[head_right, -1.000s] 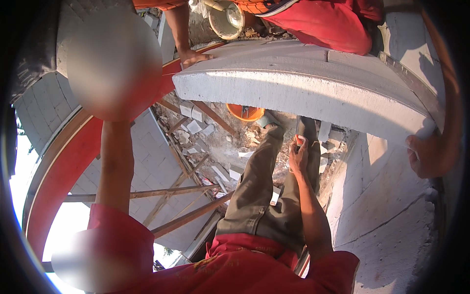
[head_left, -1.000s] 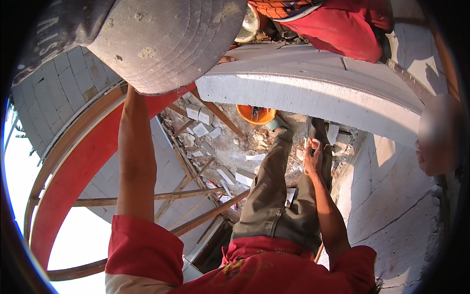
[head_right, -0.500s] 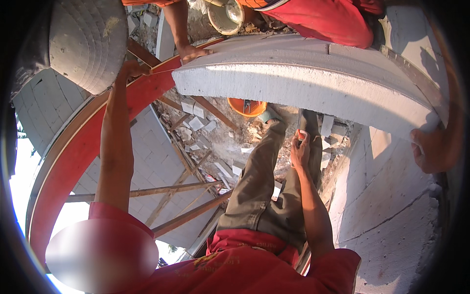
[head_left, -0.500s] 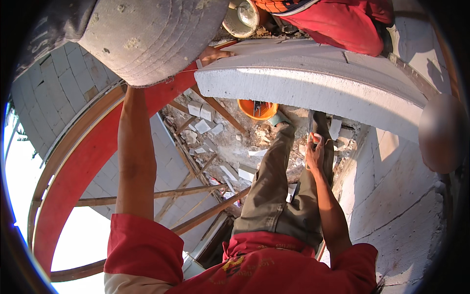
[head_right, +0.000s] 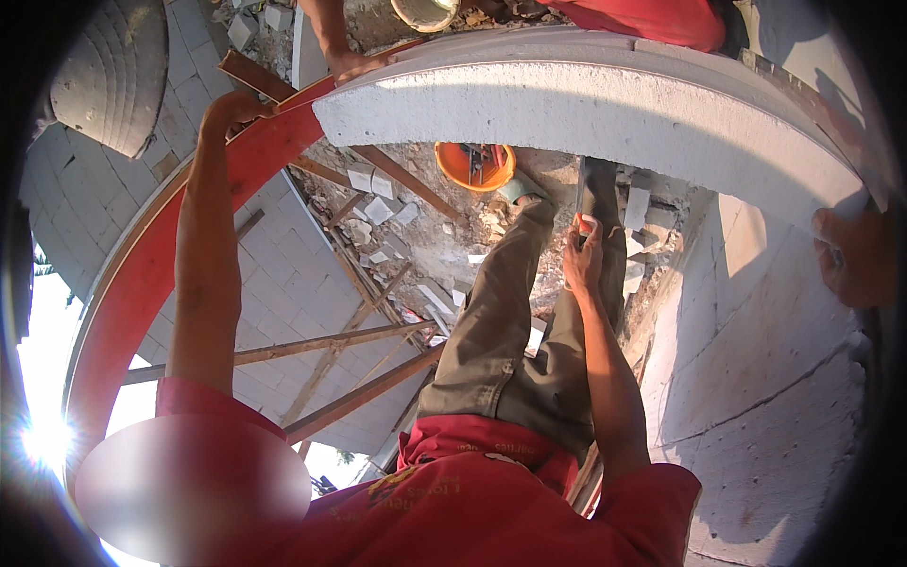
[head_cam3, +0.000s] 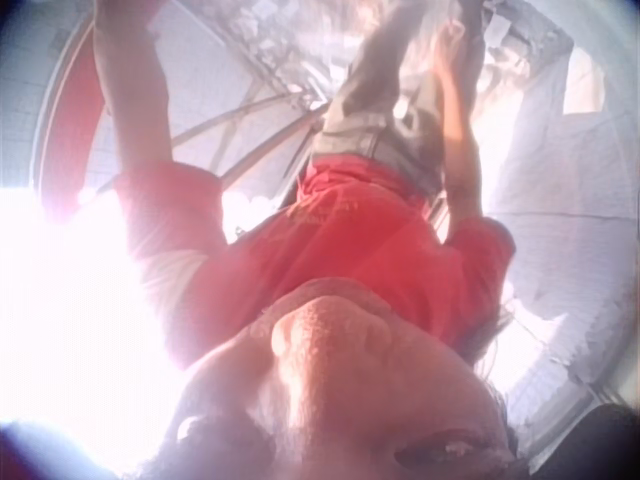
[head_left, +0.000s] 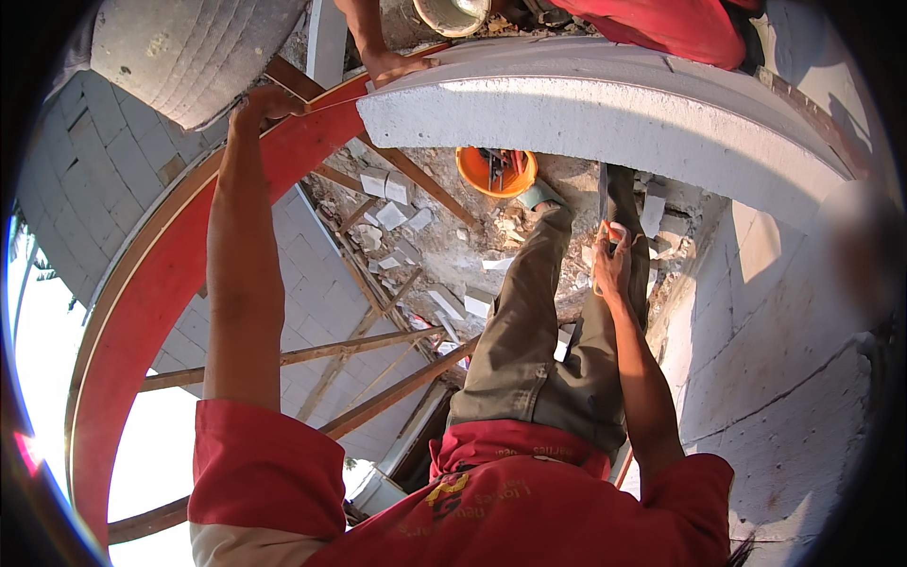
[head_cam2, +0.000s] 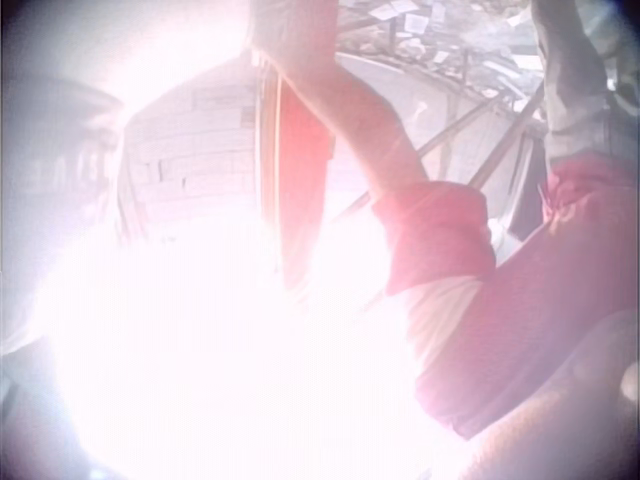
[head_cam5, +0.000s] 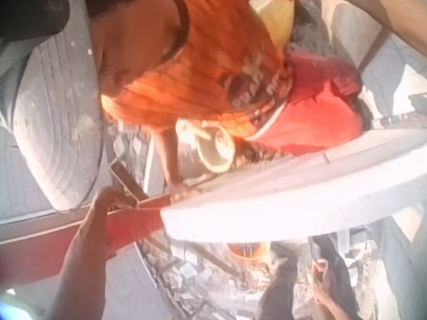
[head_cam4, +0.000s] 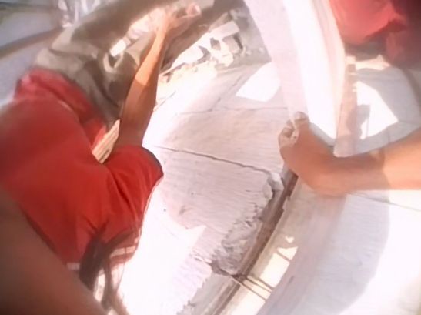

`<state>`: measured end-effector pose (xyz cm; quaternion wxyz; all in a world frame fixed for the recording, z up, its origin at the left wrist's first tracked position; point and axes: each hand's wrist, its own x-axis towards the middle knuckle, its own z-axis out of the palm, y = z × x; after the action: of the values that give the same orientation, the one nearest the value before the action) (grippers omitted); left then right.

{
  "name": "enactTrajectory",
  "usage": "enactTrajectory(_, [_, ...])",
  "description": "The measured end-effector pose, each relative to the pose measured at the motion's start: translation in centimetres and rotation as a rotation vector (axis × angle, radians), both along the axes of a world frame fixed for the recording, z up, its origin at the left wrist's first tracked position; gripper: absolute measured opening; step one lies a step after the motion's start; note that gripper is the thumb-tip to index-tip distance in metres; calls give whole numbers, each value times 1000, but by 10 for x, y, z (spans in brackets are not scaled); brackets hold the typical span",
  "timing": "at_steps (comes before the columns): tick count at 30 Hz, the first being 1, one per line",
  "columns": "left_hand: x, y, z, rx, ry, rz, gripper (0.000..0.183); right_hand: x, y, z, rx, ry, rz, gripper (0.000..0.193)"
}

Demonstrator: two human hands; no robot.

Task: The person marks a curved masonry block and cuts it using a hand saw.

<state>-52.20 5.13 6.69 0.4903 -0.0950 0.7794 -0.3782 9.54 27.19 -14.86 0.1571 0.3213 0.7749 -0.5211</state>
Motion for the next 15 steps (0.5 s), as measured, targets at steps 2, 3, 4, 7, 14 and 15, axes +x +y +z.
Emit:
enactTrajectory(2, [3, 16, -21, 56, -20, 29, 49, 41, -3, -36, -249, -53, -276, 32])
enactTrajectory(3, [5, 17, -21, 62, -17, 18, 49, 43, -7, -37, -271, -50, -304, 33])
enactTrajectory(4, [7, 18, -23, 73, -16, 8, 50, 44, -7, -36, -287, -49, -332, 33])
enactTrajectory(7, [7, 5, -8, 40, 1, -26, 50, -1, 8, 4, -153, 24, -186, 35])
enactTrajectory(14, [0, -6, -14, 87, -7, 34, 52, 18, 1, -8, -296, -29, -304, 36])
enactTrajectory(15, [0, -2, -20, 107, -15, 29, 52, 36, -3, -24, -356, -31, -351, 36])
